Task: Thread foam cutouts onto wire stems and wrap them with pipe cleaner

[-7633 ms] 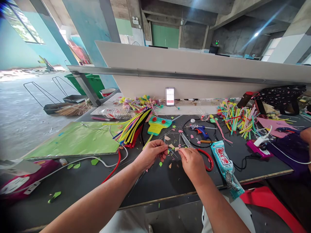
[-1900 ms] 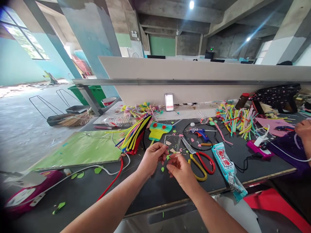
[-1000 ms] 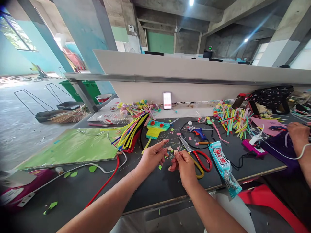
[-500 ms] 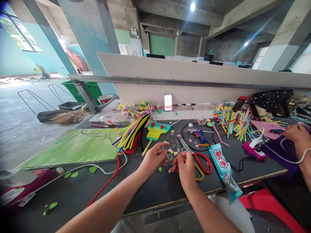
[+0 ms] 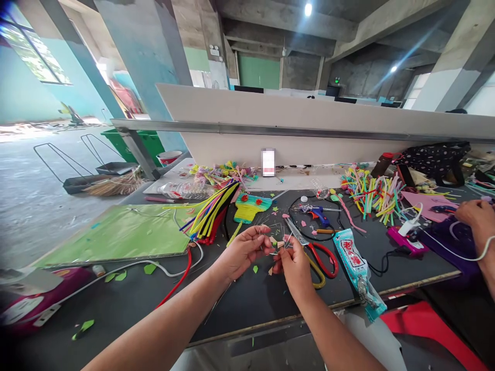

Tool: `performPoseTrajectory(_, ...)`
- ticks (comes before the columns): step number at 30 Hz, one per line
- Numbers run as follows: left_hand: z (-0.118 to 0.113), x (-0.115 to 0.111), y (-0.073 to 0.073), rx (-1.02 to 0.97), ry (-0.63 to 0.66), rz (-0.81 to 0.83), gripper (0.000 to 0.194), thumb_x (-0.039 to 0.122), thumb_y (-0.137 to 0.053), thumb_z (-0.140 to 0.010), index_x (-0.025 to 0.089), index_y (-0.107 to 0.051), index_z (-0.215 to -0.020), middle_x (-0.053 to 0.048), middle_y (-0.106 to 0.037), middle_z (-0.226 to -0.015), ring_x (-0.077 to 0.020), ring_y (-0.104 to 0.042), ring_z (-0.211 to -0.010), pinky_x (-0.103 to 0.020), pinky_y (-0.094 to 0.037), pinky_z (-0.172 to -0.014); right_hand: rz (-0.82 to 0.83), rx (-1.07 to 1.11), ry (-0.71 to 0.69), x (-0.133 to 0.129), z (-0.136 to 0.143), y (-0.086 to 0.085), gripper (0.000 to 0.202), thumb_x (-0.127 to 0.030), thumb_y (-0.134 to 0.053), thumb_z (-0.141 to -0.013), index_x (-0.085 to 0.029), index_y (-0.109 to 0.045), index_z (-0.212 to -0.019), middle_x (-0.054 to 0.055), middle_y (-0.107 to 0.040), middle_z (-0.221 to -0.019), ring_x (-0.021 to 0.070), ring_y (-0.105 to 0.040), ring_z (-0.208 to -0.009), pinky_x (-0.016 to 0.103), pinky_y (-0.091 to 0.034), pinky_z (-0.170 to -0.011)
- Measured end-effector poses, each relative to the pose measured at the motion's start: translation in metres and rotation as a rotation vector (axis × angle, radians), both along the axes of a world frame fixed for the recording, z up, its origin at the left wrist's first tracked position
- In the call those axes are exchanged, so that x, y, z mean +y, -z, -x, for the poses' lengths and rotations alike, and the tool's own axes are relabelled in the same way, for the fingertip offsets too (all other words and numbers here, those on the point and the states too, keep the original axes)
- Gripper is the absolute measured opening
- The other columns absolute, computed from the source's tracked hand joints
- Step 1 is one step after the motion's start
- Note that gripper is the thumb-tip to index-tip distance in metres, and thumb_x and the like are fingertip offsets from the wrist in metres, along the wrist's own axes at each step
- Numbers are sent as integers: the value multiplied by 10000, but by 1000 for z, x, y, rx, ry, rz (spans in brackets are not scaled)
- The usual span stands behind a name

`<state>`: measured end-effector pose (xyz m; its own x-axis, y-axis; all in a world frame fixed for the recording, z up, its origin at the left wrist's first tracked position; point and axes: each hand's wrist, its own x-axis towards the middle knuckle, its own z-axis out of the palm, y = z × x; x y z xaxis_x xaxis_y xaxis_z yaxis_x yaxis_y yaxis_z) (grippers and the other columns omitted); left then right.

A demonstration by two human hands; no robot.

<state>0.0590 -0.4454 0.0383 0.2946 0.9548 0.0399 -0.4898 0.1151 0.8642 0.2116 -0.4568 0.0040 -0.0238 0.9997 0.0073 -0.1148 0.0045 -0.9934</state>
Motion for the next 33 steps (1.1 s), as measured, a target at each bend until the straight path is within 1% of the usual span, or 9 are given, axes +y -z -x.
performPoseTrajectory(5,0,1,-4,-33,-94,-1,254,368,-592,-805,166,-576,-957,39,-500,-611,-51,-454,-505,-241,-464,-659,42,32,-149,-3,-7,-7,437,-398,-602,-784,-235,-463,-1164,-3,-637,-743,162,-602,-532,310,-499,-535)
performPoseTrajectory(8,1,3,-3,6,-182,-34,271,412,-575,-804,168,-588,-921,54,-438,-576,-50,-390,-484,-212,-431,-584,9,57,-106,0,-18,-14,446,-333,-625,-773,-245,-479,-1185,42,-640,-1008,190,-635,-861,329,-496,-756)
performPoseTrajectory(11,-1,3,-1,124,-194,-90,282,429,-555,-808,163,-590,-893,51,-432,-564,-59,-378,-483,-207,-403,-546,-57,121,-68,3,-24,-20,393,-367,-584,-812,-238,-508,-1175,67,-592,-1155,211,-550,-1083,340,-434,-880)
performPoseTrajectory(14,-6,0,0,238,-174,-155,272,425,-532,-821,162,-585,-866,45,-440,-553,-73,-409,-498,-203,-381,-532,-57,80,-124,4,-24,-24,326,-438,-568,-823,-210,-563,-1056,68,-645,-1003,207,-578,-978,334,-427,-845)
performPoseTrajectory(18,-10,-3,-1,229,-89,-145,267,419,-525,-829,159,-580,-851,40,-432,-565,-76,-416,-518,-206,-371,-537,28,118,-220,4,-25,-29,271,-429,-632,-780,-194,-586,-908,19,-626,-738,165,-576,-737,289,-430,-725)
performPoseTrajectory(22,-8,-5,-5,148,11,-69,283,436,-572,-799,156,-585,-836,46,-391,-548,-63,-347,-495,-201,-337,-510,120,182,-438,4,-33,-35,277,-439,-613,-783,-164,-616,-748,21,-571,-682,149,-537,-667,288,-440,-696)
performPoseTrajectory(26,-4,-4,-8,65,90,-32,298,437,-588,-795,142,-591,-841,52,-349,-536,-51,-268,-476,-188,-263,-473,178,311,-495,2,-34,-39,308,-467,-572,-792,-188,-566,-663,18,-551,-673,157,-536,-682,335,-448,-761)
performPoseTrajectory(29,0,-4,-8,36,149,-24,289,422,-572,-814,135,-595,-831,62,-305,-518,-42,-215,-457,-186,-213,-458,195,342,-529,0,-33,-40,358,-519,-515,-815,-202,-537,-651,-18,-462,-541,144,-492,-571,349,-444,-716)
performPoseTrajectory(33,4,-4,-6,44,222,-14,262,384,-551,-836,134,-580,-762,69,-269,-484,-39,-186,-439,-186,-165,-442,170,317,-580,-1,-37,-39,354,-500,-476,-841,-202,-556,-668,-73,-274,-409,95,-296,-408,270,-351,-524)
